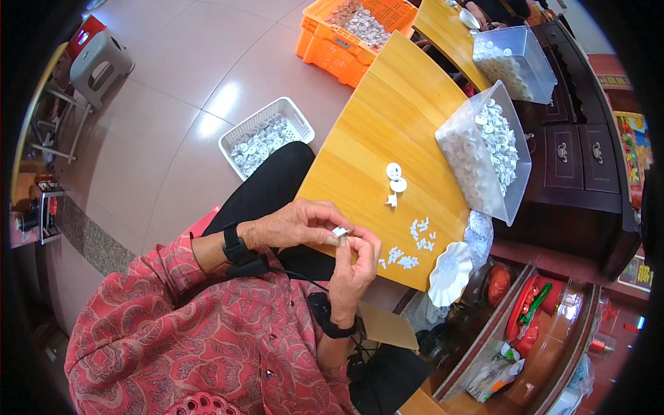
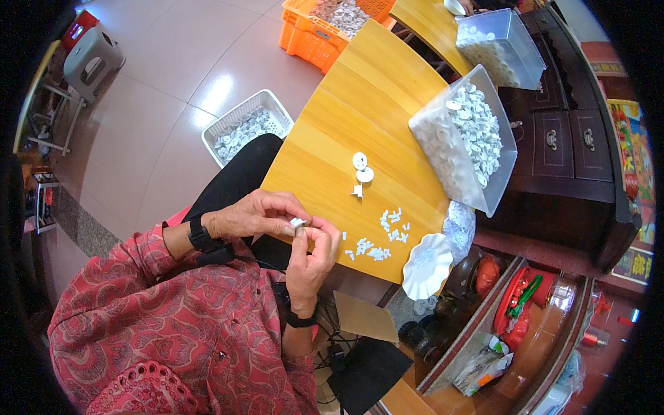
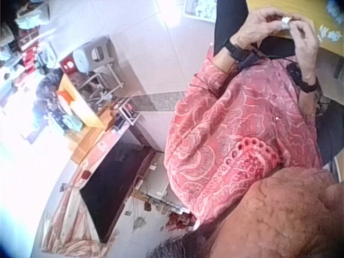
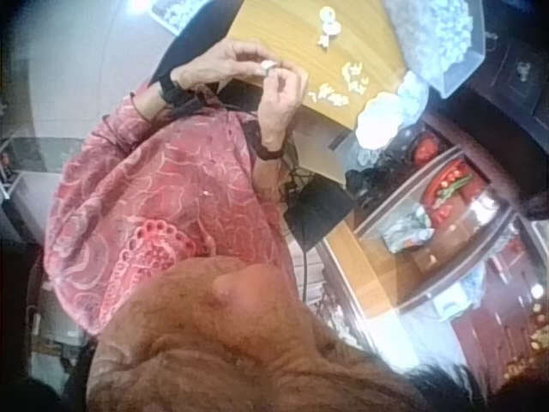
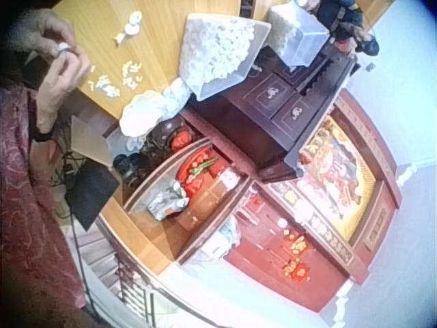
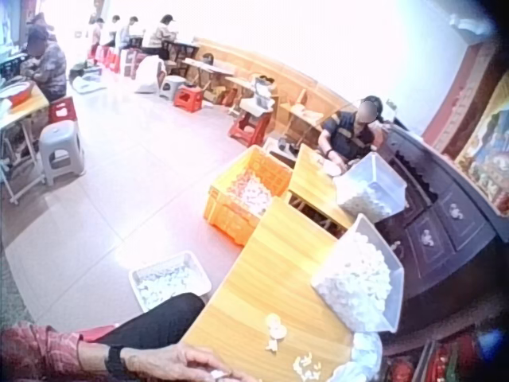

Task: Manually assemble small white plastic shoe components by pressing them together.

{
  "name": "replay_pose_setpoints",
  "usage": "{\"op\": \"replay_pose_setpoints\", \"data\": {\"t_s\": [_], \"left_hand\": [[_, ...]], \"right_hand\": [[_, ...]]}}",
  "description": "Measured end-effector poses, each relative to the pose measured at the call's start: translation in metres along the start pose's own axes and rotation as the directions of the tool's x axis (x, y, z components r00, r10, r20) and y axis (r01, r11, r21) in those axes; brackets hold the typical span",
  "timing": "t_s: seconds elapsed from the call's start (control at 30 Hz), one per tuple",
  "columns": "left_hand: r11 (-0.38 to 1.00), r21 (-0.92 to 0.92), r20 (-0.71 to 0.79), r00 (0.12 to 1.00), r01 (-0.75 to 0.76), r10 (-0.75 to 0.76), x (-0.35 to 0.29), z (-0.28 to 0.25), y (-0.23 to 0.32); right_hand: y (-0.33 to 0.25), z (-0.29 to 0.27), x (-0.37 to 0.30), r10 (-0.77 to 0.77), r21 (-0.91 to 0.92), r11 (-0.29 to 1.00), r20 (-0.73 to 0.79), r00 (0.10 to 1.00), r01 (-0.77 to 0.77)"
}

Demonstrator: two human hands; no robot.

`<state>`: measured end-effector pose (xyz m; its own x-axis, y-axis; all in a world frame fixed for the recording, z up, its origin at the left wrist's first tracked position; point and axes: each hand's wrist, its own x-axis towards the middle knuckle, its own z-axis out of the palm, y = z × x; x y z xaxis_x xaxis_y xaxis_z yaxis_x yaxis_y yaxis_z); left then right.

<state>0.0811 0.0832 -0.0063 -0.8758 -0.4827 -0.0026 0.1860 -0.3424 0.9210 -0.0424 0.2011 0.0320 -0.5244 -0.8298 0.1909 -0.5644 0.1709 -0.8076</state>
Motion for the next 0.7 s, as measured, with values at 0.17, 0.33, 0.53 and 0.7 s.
{"op": "replay_pose_setpoints", "data": {"t_s": [0.17,0.33,0.53,0.7], "left_hand": [[0.974,-0.212,0.013,0.997,0.079,-0.078,-0.001,0.000,0.003],[0.976,-0.201,0.008,0.996,0.087,-0.087,-0.001,0.000,0.004],[0.976,-0.199,0.006,0.996,0.088,-0.089,-0.002,0.000,0.007],[0.967,-0.241,-0.104,0.989,0.077,-0.105,-0.001,-0.011,0.020]], "right_hand": [[0.001,-0.002,0.000,0.107,0.281,0.954,0.024,0.994,-0.109],[-0.002,0.000,-0.001,0.133,0.288,0.950,-0.017,0.991,-0.123],[-0.002,0.006,-0.001,0.117,0.232,0.967,-0.053,0.992,-0.102],[0.001,-0.004,0.003,0.095,0.165,0.984,-0.148,0.984,-0.070]]}}
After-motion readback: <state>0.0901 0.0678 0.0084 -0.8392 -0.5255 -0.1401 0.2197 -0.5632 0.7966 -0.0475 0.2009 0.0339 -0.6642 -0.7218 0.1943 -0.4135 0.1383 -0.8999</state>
